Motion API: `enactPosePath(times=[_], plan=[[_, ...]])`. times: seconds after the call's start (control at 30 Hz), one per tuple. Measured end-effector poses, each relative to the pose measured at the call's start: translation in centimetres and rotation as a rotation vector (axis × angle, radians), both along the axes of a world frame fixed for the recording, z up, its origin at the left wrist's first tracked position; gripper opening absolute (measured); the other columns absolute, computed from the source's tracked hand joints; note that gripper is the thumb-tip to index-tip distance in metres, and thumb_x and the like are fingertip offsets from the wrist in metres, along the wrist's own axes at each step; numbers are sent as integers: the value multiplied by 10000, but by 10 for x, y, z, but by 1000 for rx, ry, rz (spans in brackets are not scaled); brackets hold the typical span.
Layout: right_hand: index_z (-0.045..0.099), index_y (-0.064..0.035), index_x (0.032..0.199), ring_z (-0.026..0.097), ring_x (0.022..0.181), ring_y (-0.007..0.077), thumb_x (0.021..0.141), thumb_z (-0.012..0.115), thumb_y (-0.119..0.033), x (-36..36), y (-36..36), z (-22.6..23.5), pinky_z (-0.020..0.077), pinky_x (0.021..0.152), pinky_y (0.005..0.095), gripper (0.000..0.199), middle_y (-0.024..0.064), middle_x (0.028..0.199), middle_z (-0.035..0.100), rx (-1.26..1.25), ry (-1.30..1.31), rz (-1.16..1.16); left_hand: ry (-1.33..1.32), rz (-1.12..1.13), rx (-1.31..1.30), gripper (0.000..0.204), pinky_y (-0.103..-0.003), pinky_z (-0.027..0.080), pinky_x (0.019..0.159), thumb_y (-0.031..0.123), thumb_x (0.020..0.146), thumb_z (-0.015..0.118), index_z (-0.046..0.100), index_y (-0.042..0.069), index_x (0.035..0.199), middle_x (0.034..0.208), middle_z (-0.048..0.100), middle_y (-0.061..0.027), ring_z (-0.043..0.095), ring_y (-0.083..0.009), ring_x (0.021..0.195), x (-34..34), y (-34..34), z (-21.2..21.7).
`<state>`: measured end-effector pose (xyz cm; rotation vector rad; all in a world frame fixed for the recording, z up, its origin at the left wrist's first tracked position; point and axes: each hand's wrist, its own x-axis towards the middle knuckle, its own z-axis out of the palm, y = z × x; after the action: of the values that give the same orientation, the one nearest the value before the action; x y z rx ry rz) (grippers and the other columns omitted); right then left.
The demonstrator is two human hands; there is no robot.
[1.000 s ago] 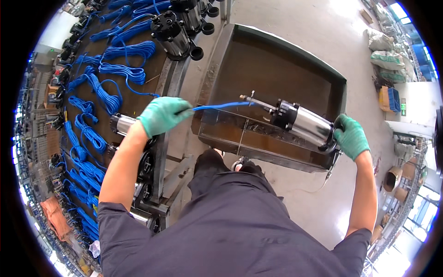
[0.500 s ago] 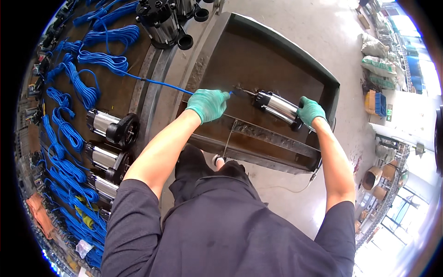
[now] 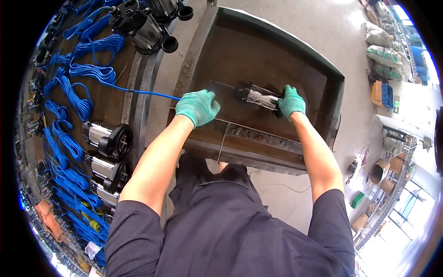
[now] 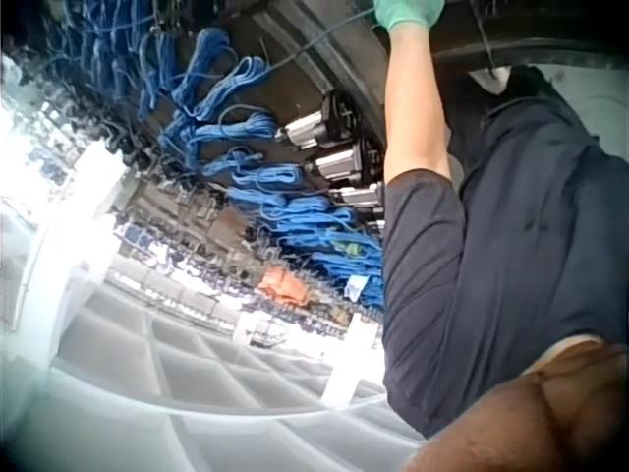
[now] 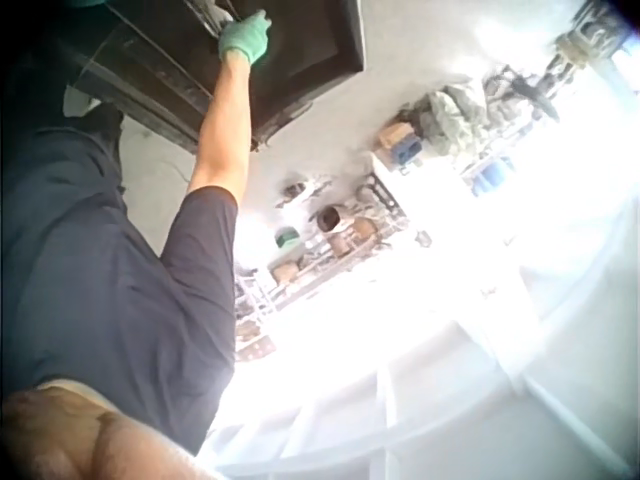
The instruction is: The person picks up a water pump from a rack, submerges it in a water tank, and then returns it to the rack among many other pumps.
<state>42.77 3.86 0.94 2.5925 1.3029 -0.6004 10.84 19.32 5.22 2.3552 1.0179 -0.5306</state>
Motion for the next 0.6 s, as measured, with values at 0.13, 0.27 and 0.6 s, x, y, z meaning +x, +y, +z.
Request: enactPosePath(times=[0.13, 0.27, 0.6], plan=[[572, -84, 1355, 703, 1111, 426, 923, 707, -233, -2, -4, -14, 593, 920, 512, 476, 216, 1343, 621, 78, -30, -34, 35, 15, 9, 463, -481, 558, 1019, 338, 1026, 499, 673, 62, 1354, 1301, 698, -167, 698, -375, 1134, 7, -2, 4], [582, -77, 1324, 700, 1105, 436, 933, 682, -224, -6, -14, 4, 583, 925, 523, 429, 215, 1359, 631, 168, 8, -54, 61, 9, 16, 463, -486, 557, 1011, 345, 1029, 498, 678, 65, 1351, 1284, 702, -173, 688, -390, 1135, 10, -1, 2], [661, -79, 1123, 705, 945, 435, 973, 651, -159, 72, -183, 27, 579, 839, 470, 171, 212, 1034, 728, 520, 98, -217, 50, 8, 83, 392, -484, 548, 1009, 319, 1020, 546, 722, 91, 1286, 1242, 726, -165, 685, -394, 1127, 13, -7, -4]])
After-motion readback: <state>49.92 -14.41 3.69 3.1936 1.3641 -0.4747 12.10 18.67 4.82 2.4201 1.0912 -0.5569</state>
